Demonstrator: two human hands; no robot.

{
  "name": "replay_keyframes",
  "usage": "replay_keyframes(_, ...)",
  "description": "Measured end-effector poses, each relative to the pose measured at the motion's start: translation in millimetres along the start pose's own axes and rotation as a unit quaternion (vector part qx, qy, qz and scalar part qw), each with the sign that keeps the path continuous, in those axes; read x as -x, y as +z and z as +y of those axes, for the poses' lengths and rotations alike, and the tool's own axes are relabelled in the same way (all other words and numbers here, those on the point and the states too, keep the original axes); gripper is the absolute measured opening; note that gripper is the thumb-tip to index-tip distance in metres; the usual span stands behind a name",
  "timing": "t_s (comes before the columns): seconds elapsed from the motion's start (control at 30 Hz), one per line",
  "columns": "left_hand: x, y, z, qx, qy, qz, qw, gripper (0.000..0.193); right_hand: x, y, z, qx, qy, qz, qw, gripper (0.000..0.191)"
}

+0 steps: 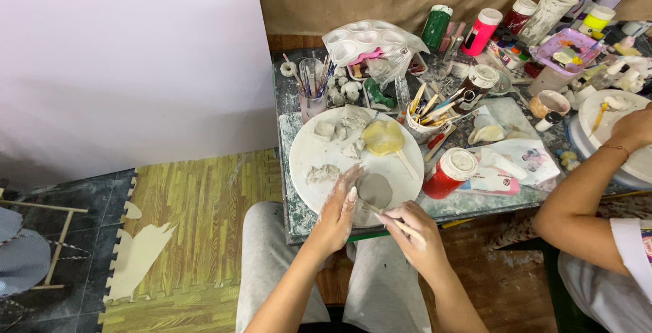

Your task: The person flattens a lump of clay on a plate using a wooden stick, then rolls and shapes smaller pieces of clay by hand into small forms. The person works continuously with the clay on the plate throughout the clip.

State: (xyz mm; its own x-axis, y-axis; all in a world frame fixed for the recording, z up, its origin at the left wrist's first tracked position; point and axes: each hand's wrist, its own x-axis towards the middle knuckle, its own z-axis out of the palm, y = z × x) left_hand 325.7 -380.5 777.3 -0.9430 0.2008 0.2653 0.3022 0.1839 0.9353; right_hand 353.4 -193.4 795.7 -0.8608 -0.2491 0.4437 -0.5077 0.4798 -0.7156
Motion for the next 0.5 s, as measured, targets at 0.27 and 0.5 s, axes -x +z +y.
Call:
replay_keyframes(0.27,14.2,-71.2,89.3,0.020,-0.026,0.000,0.999,0.066,-16.8,-19.2,-98.5,0.012,0.009,-0.021,1.000,0.011)
replay_keyframes(0.5,10.5,-81.8,103.2,0.013,-0.012,0.000,1.000,0.064,-25.7,-25.2,-116.9,-0.043,-0.020,-0.033,0.998,0.010)
